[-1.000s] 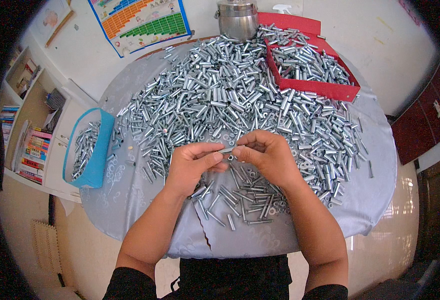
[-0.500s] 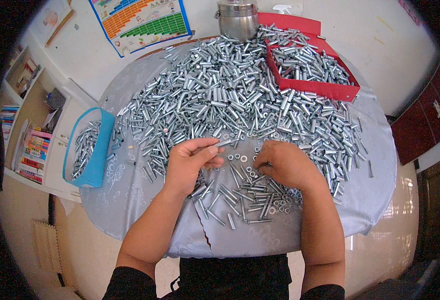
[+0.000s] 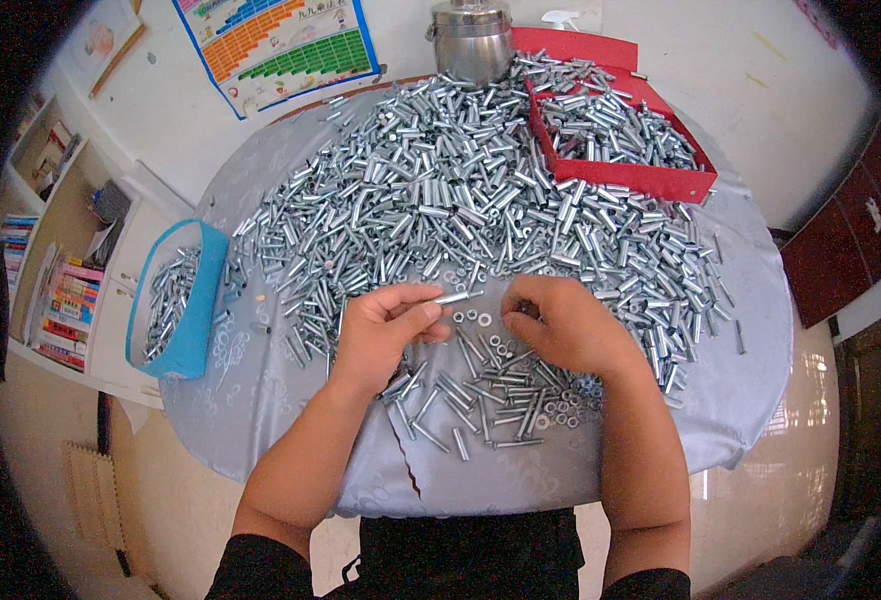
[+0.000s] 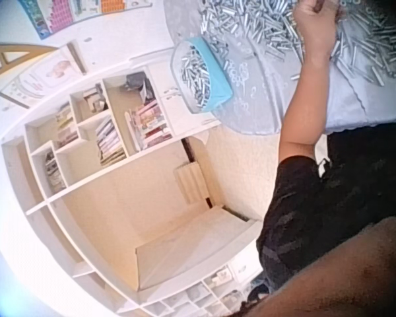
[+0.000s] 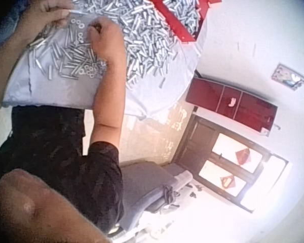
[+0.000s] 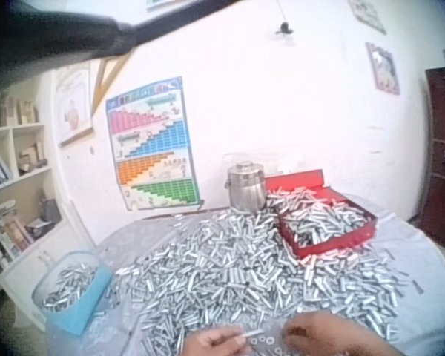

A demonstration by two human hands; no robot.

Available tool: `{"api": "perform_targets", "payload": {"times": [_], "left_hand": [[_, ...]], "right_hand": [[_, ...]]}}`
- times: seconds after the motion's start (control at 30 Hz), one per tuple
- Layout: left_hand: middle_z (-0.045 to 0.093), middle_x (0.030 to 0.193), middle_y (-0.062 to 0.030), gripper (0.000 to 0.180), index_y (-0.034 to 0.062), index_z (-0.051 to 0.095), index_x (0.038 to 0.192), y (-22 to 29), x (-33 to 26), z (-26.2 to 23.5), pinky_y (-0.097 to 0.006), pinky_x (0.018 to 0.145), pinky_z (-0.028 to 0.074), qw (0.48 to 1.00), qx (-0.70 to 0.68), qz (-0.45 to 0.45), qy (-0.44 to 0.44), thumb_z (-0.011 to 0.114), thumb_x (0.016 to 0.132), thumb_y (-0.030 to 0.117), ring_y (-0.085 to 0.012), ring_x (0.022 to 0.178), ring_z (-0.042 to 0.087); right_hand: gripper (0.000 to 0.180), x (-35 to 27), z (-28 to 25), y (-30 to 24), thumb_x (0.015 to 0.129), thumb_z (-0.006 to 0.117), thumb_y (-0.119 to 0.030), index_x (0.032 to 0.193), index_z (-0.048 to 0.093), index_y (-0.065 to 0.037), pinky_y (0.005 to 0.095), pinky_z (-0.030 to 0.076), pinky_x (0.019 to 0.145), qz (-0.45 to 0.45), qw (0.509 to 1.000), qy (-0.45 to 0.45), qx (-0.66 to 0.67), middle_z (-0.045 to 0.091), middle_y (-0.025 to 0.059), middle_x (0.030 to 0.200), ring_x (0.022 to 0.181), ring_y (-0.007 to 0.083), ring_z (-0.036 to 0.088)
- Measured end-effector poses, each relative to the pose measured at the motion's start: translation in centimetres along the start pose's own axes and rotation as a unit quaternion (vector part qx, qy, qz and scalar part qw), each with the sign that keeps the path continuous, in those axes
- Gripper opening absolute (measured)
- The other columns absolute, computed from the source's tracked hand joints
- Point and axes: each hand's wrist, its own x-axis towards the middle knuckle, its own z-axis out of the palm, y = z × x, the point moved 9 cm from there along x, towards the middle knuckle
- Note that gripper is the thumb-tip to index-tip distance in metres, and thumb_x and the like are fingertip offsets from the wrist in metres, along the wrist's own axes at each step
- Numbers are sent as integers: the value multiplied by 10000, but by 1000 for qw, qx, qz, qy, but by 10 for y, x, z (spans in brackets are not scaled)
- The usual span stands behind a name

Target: The person repeatedly picks up small metal bolts and washers from a large pile on a table. They thread the washers onto the bolts by hand and place the assembled units back onto the table. The task involves continuous manual handling of hardware components without the use of tools.

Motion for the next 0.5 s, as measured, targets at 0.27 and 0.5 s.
{"api": "perform_targets", "payload": {"times": [0.27,0.5], "left_hand": [[695,962,-154,221,-53,637,1098,-1,-1,6,-296,700,587,1000,11,-3,-11,618,891,21,-200,774,692],[698,957,-143,216,-51,640,1093,-2,0,4,-300,695,589,1000,-15,4,-10,623,892,28,-192,761,691]], "right_hand": [[66,8,2,23,869,619,-6,911,594,38,252,524,691,64,934,146,320,666,85,853,788,138,663],[73,9,7,16,855,634,13,910,595,42,257,527,698,51,942,120,309,655,75,843,788,137,662]]}}
